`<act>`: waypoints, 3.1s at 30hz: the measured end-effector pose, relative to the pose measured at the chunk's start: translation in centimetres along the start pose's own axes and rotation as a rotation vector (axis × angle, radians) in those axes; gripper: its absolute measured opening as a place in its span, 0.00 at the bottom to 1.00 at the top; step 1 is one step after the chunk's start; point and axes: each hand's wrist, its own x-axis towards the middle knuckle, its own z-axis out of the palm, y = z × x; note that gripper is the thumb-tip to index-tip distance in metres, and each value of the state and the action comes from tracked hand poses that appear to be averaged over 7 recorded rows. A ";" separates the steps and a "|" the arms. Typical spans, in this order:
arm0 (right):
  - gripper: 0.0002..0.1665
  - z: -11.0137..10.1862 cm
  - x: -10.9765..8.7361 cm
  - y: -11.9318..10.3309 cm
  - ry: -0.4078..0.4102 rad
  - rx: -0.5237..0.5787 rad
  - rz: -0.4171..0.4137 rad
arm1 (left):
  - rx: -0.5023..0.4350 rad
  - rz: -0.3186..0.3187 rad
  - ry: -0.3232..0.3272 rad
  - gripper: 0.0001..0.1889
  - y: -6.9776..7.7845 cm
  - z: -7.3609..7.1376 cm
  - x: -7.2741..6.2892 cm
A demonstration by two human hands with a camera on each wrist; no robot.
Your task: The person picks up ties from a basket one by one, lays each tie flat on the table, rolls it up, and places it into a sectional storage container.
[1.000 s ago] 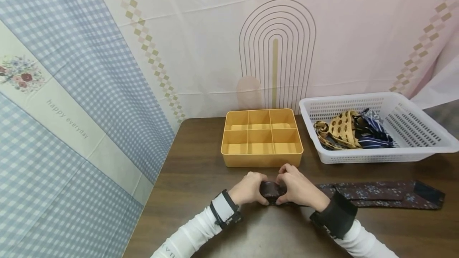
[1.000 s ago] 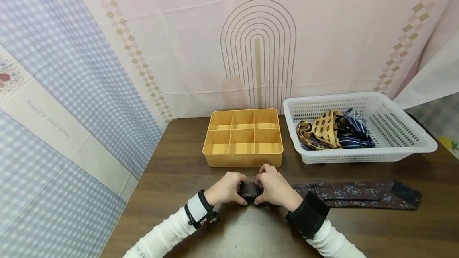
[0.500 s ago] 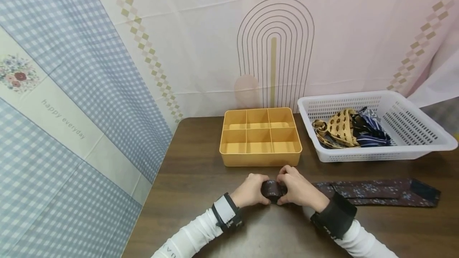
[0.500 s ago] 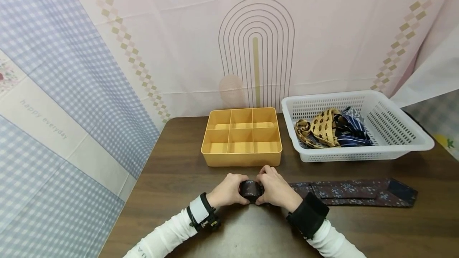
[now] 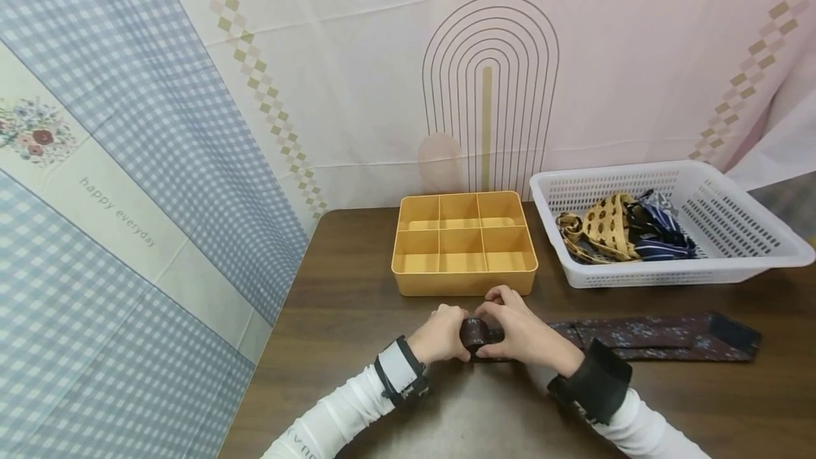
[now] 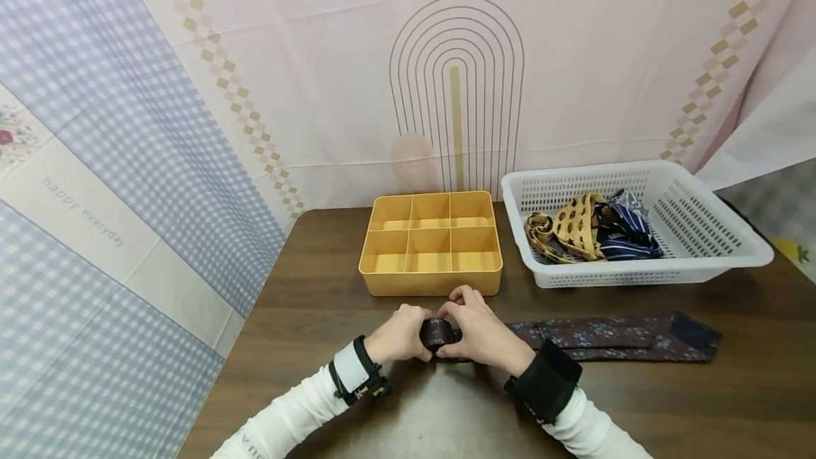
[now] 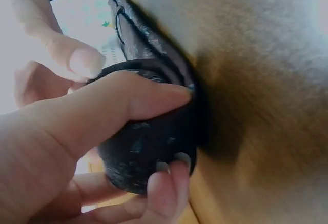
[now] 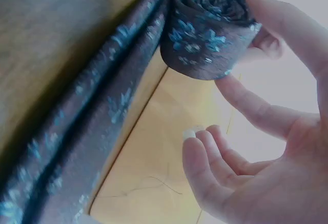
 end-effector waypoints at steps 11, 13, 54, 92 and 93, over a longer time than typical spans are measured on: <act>0.23 -0.6 -0.2 0.5 -0.011 -0.006 0.058 | 0.014 -0.053 -0.023 0.21 0.7 -0.2 0.0; 0.23 -0.7 -0.3 0.6 -0.010 -0.007 0.062 | 0.028 -0.046 -0.019 0.23 0.8 -0.2 0.0; 0.33 -0.6 -0.8 1.1 0.004 0.038 0.073 | -0.098 -0.001 0.032 0.24 0.5 0.4 0.1; 0.26 -0.2 -2.1 2.5 -0.018 -0.056 0.167 | -0.169 0.078 0.025 0.25 0.9 1.2 0.5; 0.26 -0.2 -2.1 2.5 -0.024 -0.056 0.167 | -0.169 0.080 0.024 0.24 0.9 1.2 0.5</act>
